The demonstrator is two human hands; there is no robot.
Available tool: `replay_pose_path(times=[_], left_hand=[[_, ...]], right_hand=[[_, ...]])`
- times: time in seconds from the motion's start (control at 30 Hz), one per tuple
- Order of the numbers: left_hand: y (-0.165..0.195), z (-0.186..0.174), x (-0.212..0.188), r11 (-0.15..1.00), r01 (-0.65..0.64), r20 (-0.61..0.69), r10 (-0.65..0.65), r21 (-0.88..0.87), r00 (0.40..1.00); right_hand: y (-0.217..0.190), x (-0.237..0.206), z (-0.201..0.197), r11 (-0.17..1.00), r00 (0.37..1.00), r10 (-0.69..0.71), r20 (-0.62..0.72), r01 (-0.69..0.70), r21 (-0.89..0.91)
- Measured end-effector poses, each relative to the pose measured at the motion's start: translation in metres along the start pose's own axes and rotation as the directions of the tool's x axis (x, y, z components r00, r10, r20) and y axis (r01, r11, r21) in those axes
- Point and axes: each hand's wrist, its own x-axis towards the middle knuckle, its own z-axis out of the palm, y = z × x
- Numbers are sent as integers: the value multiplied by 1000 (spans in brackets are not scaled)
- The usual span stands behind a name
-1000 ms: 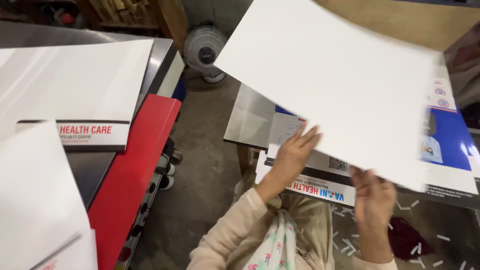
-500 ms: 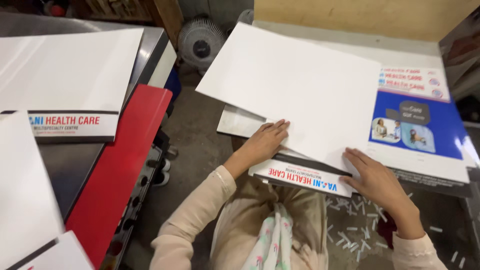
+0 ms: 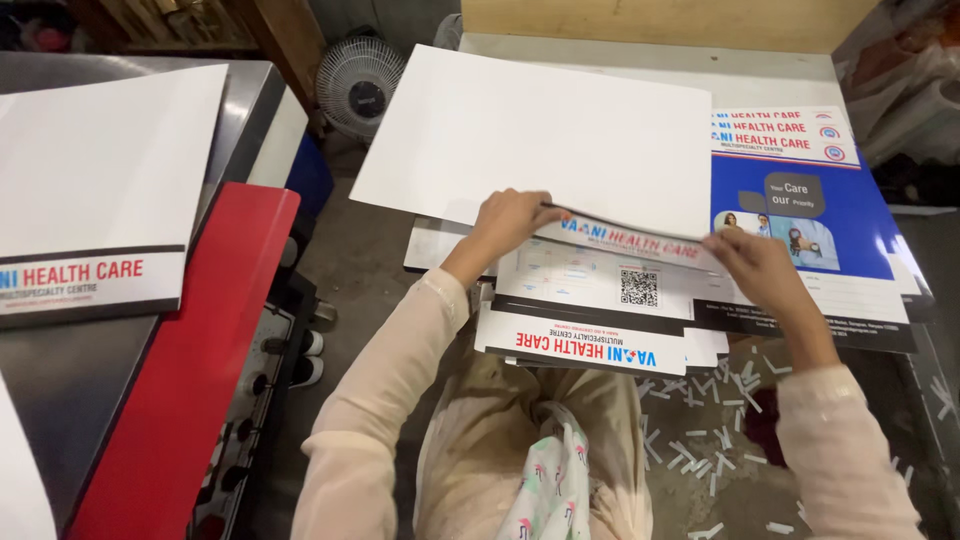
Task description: The person sits on the floor and repeatedly inserts a white folded paper into a printed brochure cover. They align the edges and press the stack to secure the contents before moving the completed unit to a pile on the left.
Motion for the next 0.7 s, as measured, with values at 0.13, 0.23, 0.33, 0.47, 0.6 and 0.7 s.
replay_pose_path(times=[0.13,0.23,0.33,0.47,0.6,0.7], left_hand=[[-4,8,24,1000,30,-109,-30,-2,994],[-6,8,31,992,107,-53,-104,65,993],[-9,3,31,991,110,-40,-107,73,993],[-14,-1,30,992,117,-34,-115,47,993],[-14,-2,30,992,121,-42,-120,27,992],[-11,-1,30,988,148,-36,-147,33,989]], right_hand=[[10,41,14,997,994,-49,-97,54,48],[6,51,18,991,983,-123,-139,114,-71],[5,51,8,990,993,-80,-92,68,-124],[11,53,-13,975,997,-15,72,-1,222],[15,57,-19,948,989,22,148,-68,311],[13,58,-19,949,988,18,153,-65,308]])
